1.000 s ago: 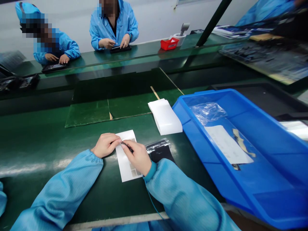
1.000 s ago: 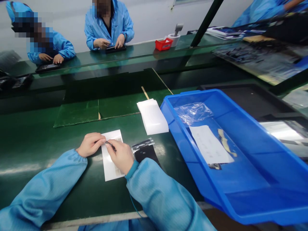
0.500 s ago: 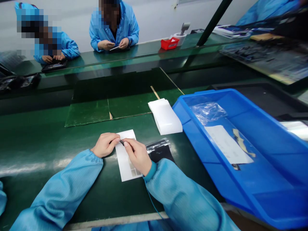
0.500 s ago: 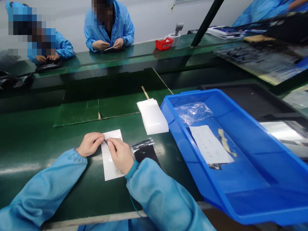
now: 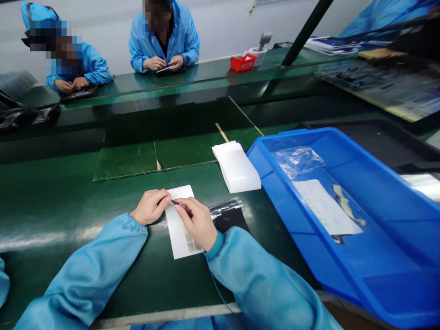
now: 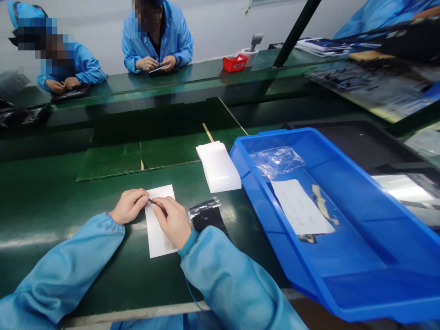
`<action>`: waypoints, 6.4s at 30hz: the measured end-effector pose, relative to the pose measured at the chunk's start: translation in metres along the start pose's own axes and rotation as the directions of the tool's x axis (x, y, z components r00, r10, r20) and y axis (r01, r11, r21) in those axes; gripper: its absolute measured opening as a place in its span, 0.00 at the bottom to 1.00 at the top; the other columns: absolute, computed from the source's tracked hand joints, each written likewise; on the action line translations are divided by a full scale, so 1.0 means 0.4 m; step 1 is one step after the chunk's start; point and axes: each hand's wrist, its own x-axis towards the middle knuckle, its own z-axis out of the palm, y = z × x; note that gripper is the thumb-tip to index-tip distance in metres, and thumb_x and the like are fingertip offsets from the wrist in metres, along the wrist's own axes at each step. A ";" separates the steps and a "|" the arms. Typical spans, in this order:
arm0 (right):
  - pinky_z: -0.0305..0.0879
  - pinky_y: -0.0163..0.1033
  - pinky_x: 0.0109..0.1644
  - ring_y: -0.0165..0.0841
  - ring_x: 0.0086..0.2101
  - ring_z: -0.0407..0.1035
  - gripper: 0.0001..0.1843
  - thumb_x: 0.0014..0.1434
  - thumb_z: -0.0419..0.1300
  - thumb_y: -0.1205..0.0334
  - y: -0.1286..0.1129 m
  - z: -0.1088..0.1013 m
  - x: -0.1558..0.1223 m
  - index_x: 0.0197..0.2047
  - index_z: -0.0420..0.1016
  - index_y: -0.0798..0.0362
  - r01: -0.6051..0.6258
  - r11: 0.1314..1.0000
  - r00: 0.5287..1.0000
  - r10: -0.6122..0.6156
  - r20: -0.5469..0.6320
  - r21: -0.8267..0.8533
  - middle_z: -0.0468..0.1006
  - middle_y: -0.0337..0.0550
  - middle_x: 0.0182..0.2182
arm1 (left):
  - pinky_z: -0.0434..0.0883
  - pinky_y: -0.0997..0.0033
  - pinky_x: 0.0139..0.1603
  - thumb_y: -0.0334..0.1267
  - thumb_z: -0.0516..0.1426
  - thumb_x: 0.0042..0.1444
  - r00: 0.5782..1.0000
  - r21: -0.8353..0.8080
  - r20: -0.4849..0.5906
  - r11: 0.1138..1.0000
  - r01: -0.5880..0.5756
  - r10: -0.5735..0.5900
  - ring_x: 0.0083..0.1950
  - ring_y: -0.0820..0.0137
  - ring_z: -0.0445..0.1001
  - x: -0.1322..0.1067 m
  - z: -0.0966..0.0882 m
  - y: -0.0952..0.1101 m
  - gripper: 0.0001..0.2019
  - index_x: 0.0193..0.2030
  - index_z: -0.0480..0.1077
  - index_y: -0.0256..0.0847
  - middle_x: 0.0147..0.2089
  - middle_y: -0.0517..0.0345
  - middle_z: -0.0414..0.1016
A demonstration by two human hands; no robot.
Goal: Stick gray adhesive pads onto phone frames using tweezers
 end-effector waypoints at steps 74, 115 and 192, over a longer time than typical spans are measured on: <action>0.70 0.41 0.45 0.39 0.39 0.78 0.12 0.69 0.55 0.59 0.008 -0.006 0.010 0.44 0.79 0.51 -0.103 0.994 0.991 0.105 0.080 -0.025 0.84 0.44 0.40 | 0.66 0.74 0.36 0.41 0.49 0.70 0.998 0.000 0.063 1.000 0.015 -0.015 0.32 0.73 0.71 -0.002 0.009 0.001 0.09 0.43 0.67 0.41 0.34 0.60 0.72; 0.71 0.40 0.44 0.37 0.37 0.77 0.08 0.67 0.59 0.58 0.011 -0.002 0.009 0.43 0.79 0.51 -0.115 0.993 0.993 0.115 -0.002 0.021 0.83 0.44 0.38 | 0.66 0.73 0.35 0.43 0.47 0.71 0.998 0.059 0.057 0.998 0.025 -0.028 0.30 0.72 0.72 0.001 0.008 0.002 0.15 0.39 0.70 0.41 0.31 0.59 0.74; 0.70 0.40 0.44 0.37 0.38 0.76 0.08 0.67 0.57 0.60 0.013 -0.001 0.008 0.42 0.78 0.52 -0.083 0.997 0.996 0.083 0.021 0.001 0.82 0.44 0.38 | 0.65 0.74 0.34 0.43 0.51 0.69 0.998 0.027 0.058 0.999 0.020 -0.021 0.29 0.73 0.70 -0.005 0.009 -0.002 0.10 0.43 0.68 0.40 0.32 0.60 0.73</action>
